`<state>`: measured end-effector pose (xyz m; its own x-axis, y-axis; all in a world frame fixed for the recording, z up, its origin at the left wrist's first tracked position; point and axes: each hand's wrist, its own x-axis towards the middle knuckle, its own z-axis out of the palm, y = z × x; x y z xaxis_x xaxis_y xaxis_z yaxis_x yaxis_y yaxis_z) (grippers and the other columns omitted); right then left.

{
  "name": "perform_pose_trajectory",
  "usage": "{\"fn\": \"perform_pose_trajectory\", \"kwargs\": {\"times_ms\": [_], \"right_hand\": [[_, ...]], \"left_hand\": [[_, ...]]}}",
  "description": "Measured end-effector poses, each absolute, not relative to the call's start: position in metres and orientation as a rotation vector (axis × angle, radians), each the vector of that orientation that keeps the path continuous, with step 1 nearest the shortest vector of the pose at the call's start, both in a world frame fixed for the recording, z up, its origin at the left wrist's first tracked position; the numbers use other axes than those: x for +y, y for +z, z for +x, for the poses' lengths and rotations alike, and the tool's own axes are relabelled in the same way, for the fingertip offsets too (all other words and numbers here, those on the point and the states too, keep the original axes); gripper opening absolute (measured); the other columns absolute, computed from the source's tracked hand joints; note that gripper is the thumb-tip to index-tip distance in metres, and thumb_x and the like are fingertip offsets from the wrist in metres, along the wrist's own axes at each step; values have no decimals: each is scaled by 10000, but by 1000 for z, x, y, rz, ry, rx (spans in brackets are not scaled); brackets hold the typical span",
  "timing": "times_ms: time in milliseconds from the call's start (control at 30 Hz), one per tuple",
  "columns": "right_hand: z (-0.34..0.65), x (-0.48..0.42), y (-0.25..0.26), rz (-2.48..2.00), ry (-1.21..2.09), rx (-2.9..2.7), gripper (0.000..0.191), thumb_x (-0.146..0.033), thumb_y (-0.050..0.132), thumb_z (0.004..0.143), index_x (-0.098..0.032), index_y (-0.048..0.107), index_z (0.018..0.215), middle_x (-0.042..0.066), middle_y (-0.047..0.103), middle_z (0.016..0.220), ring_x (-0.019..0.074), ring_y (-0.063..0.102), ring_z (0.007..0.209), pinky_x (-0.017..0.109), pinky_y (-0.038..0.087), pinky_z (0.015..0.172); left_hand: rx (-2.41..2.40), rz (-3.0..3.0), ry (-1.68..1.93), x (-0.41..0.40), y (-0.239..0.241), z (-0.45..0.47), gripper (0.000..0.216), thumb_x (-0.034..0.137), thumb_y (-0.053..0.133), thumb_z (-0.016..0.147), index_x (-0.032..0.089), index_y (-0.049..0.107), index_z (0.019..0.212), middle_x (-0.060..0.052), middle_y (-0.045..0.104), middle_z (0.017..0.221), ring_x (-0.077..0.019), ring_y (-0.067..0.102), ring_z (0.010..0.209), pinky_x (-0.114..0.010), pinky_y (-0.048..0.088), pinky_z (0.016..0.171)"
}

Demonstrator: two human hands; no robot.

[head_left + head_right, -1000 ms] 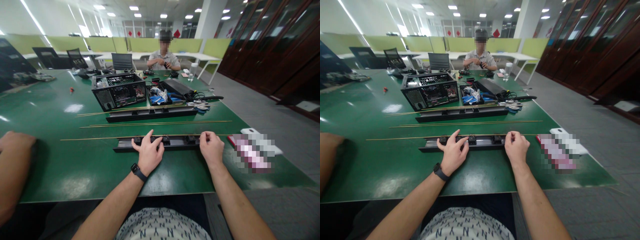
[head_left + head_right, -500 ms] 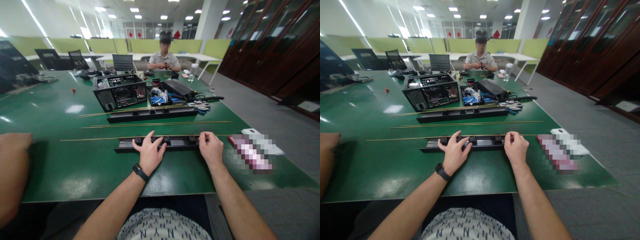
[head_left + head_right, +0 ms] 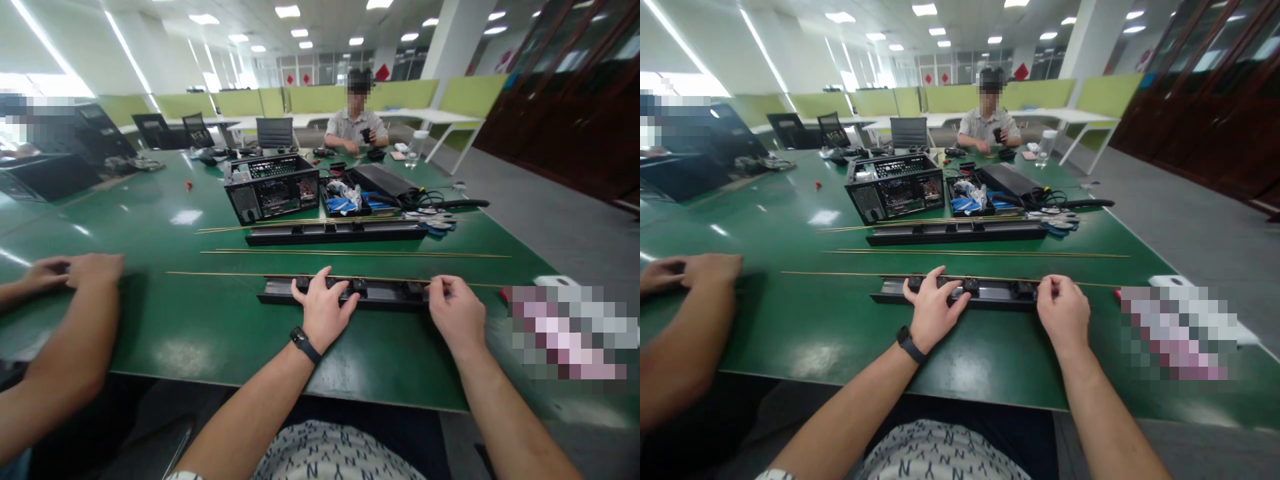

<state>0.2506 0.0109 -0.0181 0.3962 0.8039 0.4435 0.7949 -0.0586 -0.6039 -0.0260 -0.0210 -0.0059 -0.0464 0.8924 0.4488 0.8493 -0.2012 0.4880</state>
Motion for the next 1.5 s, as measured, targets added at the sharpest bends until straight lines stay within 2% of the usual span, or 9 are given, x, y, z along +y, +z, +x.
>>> {"fn": "perform_pose_trajectory", "kwargs": {"times_ms": [200, 633, 767, 900, 1133, 1367, 1500], "right_hand": [[253, 12, -18, -1873, 12, -1365, 367, -537, 501, 941, -246, 717, 994, 137, 777, 989, 355, 703, 994, 480, 510, 897], [243, 10, -12, -1862, 124, -1405, 357, -585, 528, 906, -293, 712, 1001, 139, 776, 1021, 420, 714, 1071, 545, 517, 915], [244, 11, -16, -1819, 84, -1404, 333, -573, 538, 922, -301, 717, 991, 157, 784, 1010, 398, 721, 1019, 530, 513, 891], [247, 15, -17, -1795, 79, -1425, 356, -559, 563, 913, -267, 736, 1019, 130, 786, 954, 359, 723, 953, 499, 527, 888], [252, 22, -14, -1785, 125, -1505, 359, -538, 556, 946, -258, 754, 1051, 84, 800, 940, 304, 734, 972, 412, 517, 867], [257, 40, 1, -1828, 305, -1524, 324, -520, 588, 927, -256, 768, 984, 49, 816, 887, 261, 748, 848, 363, 493, 757], [265, 53, 9, -1838, 370, -1608, 351, -541, 580, 927, -250, 762, 855, 44, 804, 798, 255, 735, 780, 350, 467, 698]], "left_hand": [[1938, 2113, 1085, -20, -7, -26, 220, 509, 770, 969, 378, 828, 1137, -99, 626, 1566, -310, 578, 1445, -762, 121, 1287], [2013, 2051, 1142, -16, -6, -33, 268, 572, 809, 920, 365, 828, 1089, -77, 649, 1533, -323, 609, 1393, -789, 159, 1270], [2012, 2070, 1120, -15, -7, -33, 275, 587, 798, 924, 381, 836, 1101, -80, 642, 1542, -327, 603, 1396, -780, 150, 1280], [2033, 2082, 1104, -16, -7, -32, 262, 574, 805, 917, 395, 843, 1104, -77, 640, 1542, -341, 602, 1394, -786, 132, 1282], [2036, 2073, 1066, -16, -6, -32, 238, 541, 785, 940, 384, 845, 1109, -82, 620, 1573, -351, 601, 1392, -778, 126, 1279], [2042, 2096, 1075, -14, -6, -33, 220, 509, 778, 953, 354, 840, 1097, -104, 626, 1567, -347, 602, 1400, -791, 136, 1263], [2044, 2088, 1092, -14, -5, -33, 197, 492, 787, 948, 354, 841, 1079, -97, 639, 1549, -341, 612, 1392, -786, 131, 1263]]}}
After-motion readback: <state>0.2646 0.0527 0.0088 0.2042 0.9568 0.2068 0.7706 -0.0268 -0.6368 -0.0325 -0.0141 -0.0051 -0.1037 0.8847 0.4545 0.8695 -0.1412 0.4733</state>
